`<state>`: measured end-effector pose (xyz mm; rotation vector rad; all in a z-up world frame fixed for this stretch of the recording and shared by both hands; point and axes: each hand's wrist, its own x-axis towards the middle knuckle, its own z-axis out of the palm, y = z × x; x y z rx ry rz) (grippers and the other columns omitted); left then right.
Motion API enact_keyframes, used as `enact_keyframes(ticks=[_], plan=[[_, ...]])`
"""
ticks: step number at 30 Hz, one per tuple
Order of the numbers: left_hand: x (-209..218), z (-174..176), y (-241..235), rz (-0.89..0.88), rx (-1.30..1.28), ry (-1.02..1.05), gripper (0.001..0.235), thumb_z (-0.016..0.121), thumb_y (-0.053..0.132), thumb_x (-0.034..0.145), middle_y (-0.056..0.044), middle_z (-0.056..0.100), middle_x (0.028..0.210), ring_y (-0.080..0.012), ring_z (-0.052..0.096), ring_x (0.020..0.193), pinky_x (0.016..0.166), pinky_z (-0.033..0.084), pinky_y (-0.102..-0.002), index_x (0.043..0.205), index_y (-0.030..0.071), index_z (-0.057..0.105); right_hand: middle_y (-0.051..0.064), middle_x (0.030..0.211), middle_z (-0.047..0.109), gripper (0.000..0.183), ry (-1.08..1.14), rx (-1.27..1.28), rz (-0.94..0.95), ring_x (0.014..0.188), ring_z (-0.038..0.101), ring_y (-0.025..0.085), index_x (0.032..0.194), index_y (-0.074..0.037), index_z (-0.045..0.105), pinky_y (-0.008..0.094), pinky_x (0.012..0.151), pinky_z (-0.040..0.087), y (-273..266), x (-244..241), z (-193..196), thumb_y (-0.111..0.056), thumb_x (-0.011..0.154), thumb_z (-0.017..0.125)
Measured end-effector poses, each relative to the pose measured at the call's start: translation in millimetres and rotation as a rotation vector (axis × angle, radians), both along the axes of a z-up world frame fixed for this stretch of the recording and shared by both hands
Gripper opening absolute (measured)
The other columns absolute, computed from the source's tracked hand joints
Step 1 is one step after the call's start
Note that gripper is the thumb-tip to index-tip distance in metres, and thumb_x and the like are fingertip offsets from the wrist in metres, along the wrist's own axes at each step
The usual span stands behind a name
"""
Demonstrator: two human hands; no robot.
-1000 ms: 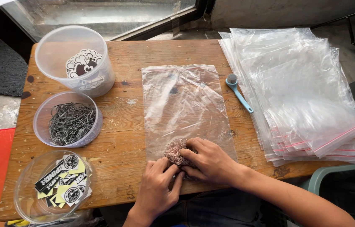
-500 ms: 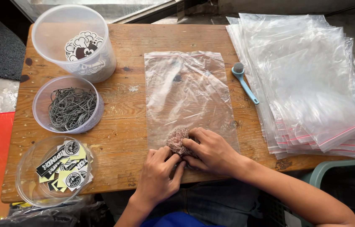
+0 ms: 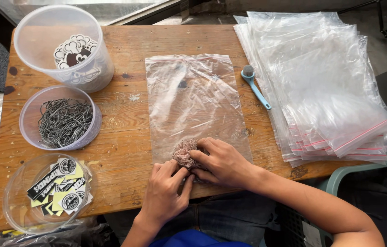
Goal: The person cleans a black bag with a brush, then attaches a decorative sticker to the bag's zipper. Finally, they place a brown fibrous object into a clear plastic bag and seal it.
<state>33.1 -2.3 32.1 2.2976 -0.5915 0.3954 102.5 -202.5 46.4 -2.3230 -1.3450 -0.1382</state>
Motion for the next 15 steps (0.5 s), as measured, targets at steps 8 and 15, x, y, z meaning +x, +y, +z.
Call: enact_keyframes(ticks=[8,15], plan=[[-1.2,-3.9,0.2,-0.006,0.061,-0.052,0.017,0.065,0.018,0.09,-0.01,0.05,0.078,-0.0287,0.05,0.073,0.069,0.039,-0.042,0.078,0.01,0.057,0.016,0.098,0.054,0.024,-0.052,-0.029,-0.045,0.078,0.055,0.034,0.107,-0.008,0.054,0.044,0.069,0.047,-6.0,4.7,-4.2,-0.02,0.091,0.067],[-0.8,-4.7,-0.9,-0.009,0.054,-0.012,0.021,0.065,0.02,0.092,-0.005,0.047,0.076,-0.0241,0.049,0.069,0.069,0.038,-0.039,0.075,0.012,0.055,0.016,0.102,0.057,0.034,-0.156,-0.116,-0.193,0.078,0.06,0.035,0.112,-0.014,0.056,0.047,0.063,0.049,-31.0,25.1,-18.6,-0.026,0.085,0.072]])
